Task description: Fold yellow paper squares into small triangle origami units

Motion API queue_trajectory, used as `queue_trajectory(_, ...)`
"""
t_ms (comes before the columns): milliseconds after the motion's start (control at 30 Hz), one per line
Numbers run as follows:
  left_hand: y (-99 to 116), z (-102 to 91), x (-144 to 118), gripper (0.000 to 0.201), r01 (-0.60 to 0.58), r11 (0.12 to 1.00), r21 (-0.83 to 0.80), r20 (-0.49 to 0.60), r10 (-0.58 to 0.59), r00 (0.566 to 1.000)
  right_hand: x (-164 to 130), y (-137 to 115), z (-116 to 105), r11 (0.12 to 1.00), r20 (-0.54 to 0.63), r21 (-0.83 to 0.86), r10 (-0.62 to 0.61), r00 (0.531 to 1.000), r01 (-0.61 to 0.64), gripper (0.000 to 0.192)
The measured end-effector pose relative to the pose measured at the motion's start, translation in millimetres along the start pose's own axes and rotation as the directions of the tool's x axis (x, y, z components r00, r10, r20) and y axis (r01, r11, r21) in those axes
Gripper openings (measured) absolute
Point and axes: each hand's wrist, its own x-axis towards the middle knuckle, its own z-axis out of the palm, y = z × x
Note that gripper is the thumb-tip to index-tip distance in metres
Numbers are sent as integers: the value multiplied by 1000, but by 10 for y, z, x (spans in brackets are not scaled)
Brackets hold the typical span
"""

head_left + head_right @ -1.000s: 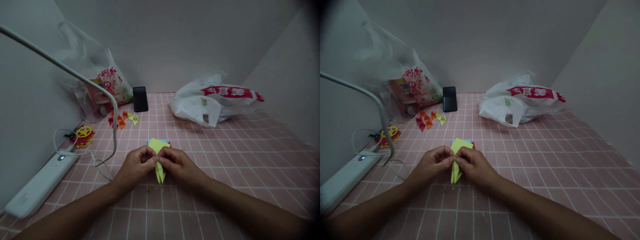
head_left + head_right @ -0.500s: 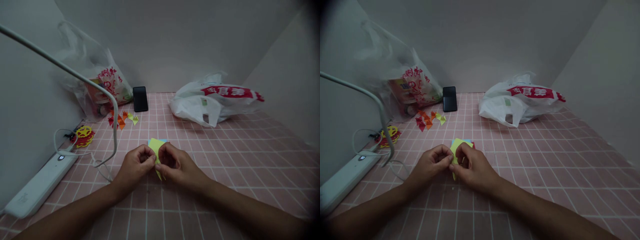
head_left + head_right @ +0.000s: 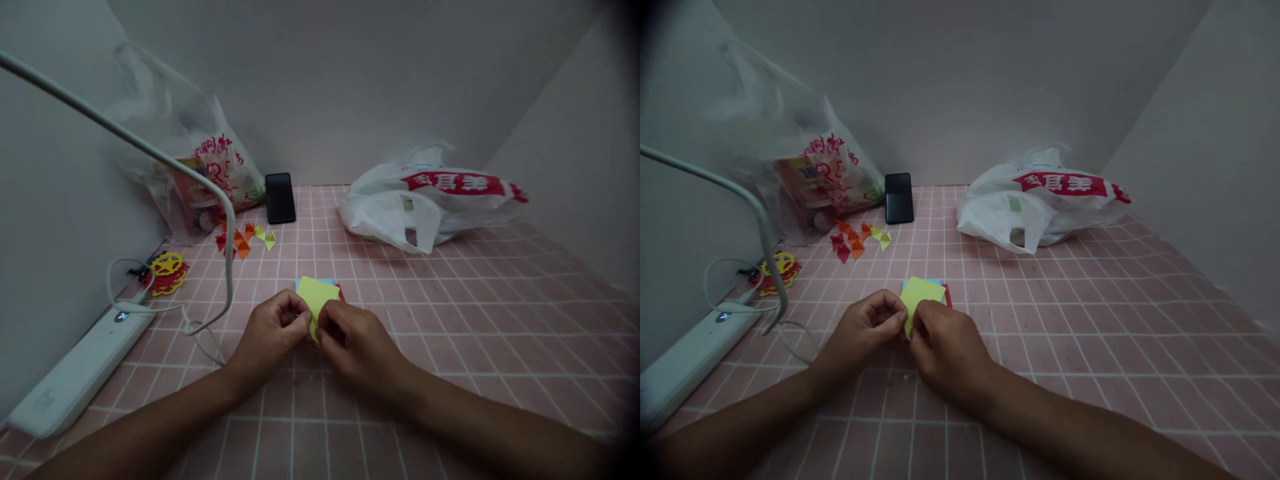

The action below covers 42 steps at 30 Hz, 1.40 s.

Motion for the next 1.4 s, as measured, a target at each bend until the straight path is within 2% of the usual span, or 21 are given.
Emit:
queue_trajectory(233,17,14,-33,10,-33,999,6,-38,33,999,-16,-10,8,996,10,-69,-46,999,47,14)
queue_trajectory(400,40,15,-32,10,-7,1000,-1,-38,7,999,-43,-3,12,995,5,-84,-61,998,62,12)
queue_trajectory(533,45,11,-25,12,5,999,-45,-29,-6,1000,-27,-20,-16,998,-16,-12,-66,998,66,14)
queue_trajectory(667,34,9,-34,12,-19,998,-57,-9,19,1000,48,-27,-61,994,-117,112,22,993,-9,5)
queue_trajectory(767,8,6,-40,9,-66,998,-8,-2,66,998,97,-5,-67,962,-69,265,93,993,-71,2)
queue_trajectory(867,-19,-1,-43,6,-95,995,26,3,95,996,112,13,-55,930,-15,356,106,994,-94,4)
queue_trajectory(1133,-14,-8,-65,3,-157,976,153,-20,162,987,99,-13,-46,940,18,325,107,994,-107,5)
queue_trajectory(1233,-13,-2,-70,2,-166,976,143,-5,168,986,100,-11,-38,950,5,298,91,996,-88,9)
queue_trajectory(1400,-14,2,-63,3,-160,983,91,7,160,987,100,-8,-31,926,29,349,140,990,-142,11)
